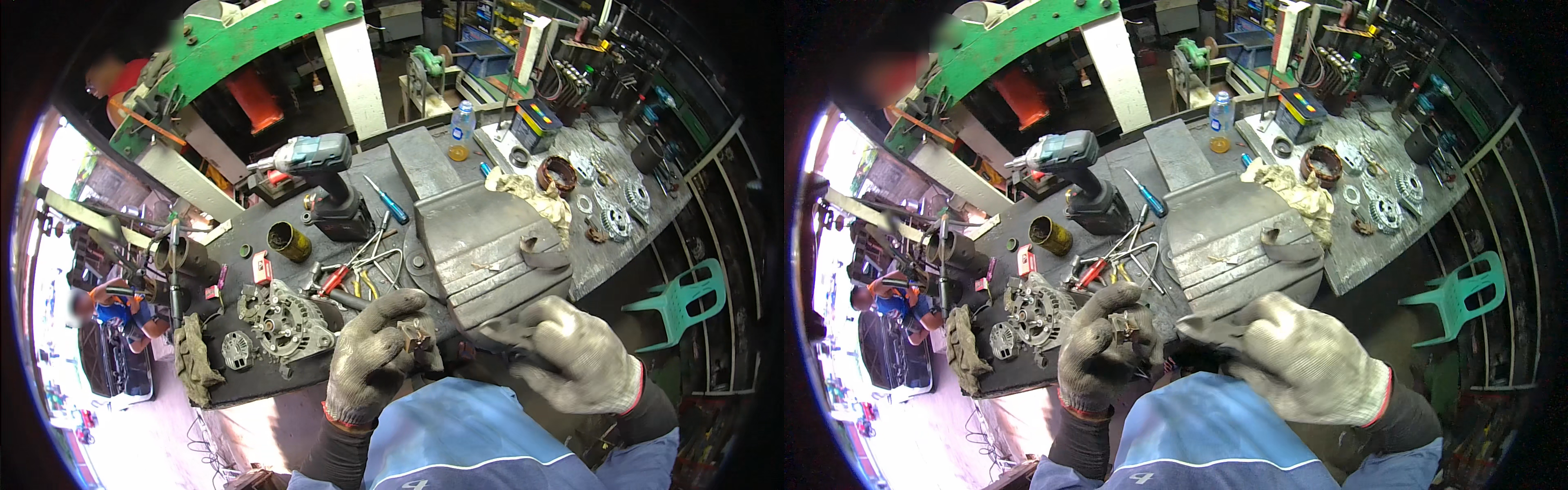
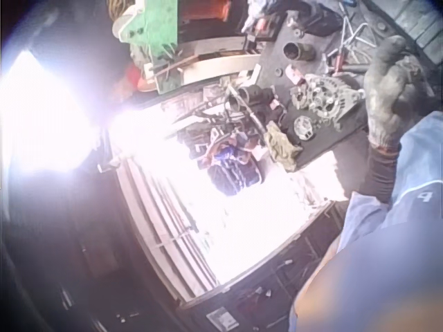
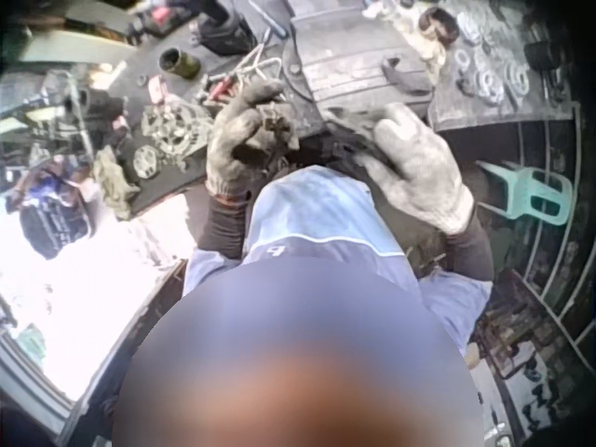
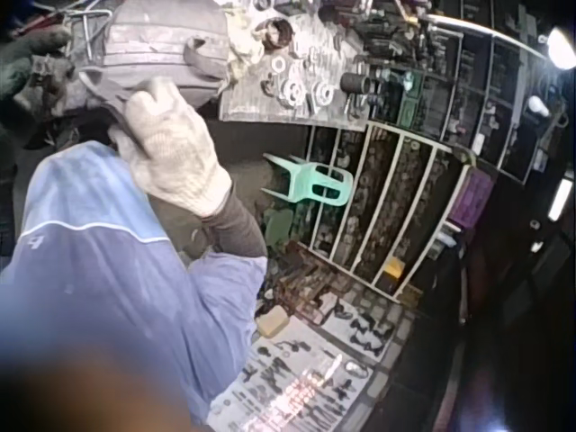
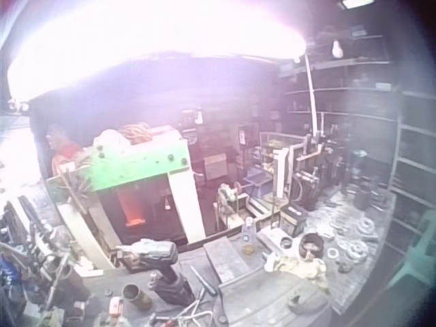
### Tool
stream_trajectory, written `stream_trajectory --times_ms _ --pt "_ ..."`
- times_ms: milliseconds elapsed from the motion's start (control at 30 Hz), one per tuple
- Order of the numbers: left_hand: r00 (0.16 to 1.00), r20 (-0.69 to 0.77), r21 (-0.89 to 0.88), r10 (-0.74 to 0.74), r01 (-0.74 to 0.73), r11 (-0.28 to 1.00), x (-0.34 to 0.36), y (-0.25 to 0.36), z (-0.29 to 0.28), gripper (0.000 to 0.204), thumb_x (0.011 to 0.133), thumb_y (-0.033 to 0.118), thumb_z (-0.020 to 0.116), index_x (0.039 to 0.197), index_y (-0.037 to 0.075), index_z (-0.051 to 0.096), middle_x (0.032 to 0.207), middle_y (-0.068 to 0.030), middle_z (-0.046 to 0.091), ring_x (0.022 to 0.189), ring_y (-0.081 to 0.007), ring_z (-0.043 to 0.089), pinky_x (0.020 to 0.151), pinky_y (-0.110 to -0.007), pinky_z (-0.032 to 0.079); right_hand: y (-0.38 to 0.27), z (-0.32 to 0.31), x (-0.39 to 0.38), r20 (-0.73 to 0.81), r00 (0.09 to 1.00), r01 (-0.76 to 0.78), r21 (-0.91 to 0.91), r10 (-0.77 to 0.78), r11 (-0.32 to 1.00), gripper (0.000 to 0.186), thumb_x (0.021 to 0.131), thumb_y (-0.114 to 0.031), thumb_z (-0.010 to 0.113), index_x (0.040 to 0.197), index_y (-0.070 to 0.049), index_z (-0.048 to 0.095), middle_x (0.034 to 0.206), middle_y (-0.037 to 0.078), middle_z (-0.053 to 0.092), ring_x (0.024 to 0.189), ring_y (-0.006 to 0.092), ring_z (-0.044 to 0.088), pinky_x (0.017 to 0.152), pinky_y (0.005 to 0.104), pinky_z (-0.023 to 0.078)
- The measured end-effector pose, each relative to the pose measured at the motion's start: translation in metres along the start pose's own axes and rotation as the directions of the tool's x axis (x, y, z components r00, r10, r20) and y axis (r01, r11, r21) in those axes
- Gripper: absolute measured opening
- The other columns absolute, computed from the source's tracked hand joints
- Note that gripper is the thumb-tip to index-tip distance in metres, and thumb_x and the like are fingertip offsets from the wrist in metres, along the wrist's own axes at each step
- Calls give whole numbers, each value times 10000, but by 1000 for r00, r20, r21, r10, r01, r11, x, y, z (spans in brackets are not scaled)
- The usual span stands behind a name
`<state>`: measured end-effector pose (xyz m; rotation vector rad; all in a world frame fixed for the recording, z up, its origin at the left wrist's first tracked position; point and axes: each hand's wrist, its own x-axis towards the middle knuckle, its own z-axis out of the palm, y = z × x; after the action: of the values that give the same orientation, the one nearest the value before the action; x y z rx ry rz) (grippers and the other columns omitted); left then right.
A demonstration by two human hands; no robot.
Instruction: The person cleans a small metal component with a brush, then uses pliers to manipulate and assemble it with other parts on a workbench. The person repeatedly handles the component, adjusting its position and using tools to modify it.
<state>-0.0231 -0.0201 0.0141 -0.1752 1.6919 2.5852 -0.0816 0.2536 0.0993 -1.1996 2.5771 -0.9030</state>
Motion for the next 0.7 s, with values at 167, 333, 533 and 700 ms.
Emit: stream_trajectory --times_ms 167,333,533,700 --pt "997 77 -111 -6 15 994 -4 3 -3 590 932 325 693 1331 -97 589 1045 -246 706 812 -314 742 679 -418 611 -22 -5 20 156 988 57 -376 3 925 331 812 -210 852 1039 -50 670 1232 194 653 1055 394 674 857 499 567" --pt "980 -13 302 198 -185 935 -4 4 -6 250 861 40 698 1083 -77 696 1136 -225 742 879 -280 779 801 -377 640 -24 -1 31 160 985 127 -437 -63 890 376 771 -205 850 1058 -36 676 1245 210 651 1072 403 676 896 512 552" --pt "996 -44 198 75 -65 978 -14 10 -4 157 870 -53 698 1023 -62 729 1186 -224 746 956 -283 799 839 -360 644 -23 0 36 171 978 186 -433 -123 882 308 800 -215 787 1041 -48 692 1187 193 671 1043 375 696 887 513 555" --pt "952 116 457 285 -305 835 -8 12 -4 226 989 102 679 1126 -62 750 1177 -214 751 990 -272 794 860 -372 659 -23 -1 34 168 976 204 -497 -138 843 165 887 -237 685 965 -95 716 1005 124 683 886 294 729 747 446 574"
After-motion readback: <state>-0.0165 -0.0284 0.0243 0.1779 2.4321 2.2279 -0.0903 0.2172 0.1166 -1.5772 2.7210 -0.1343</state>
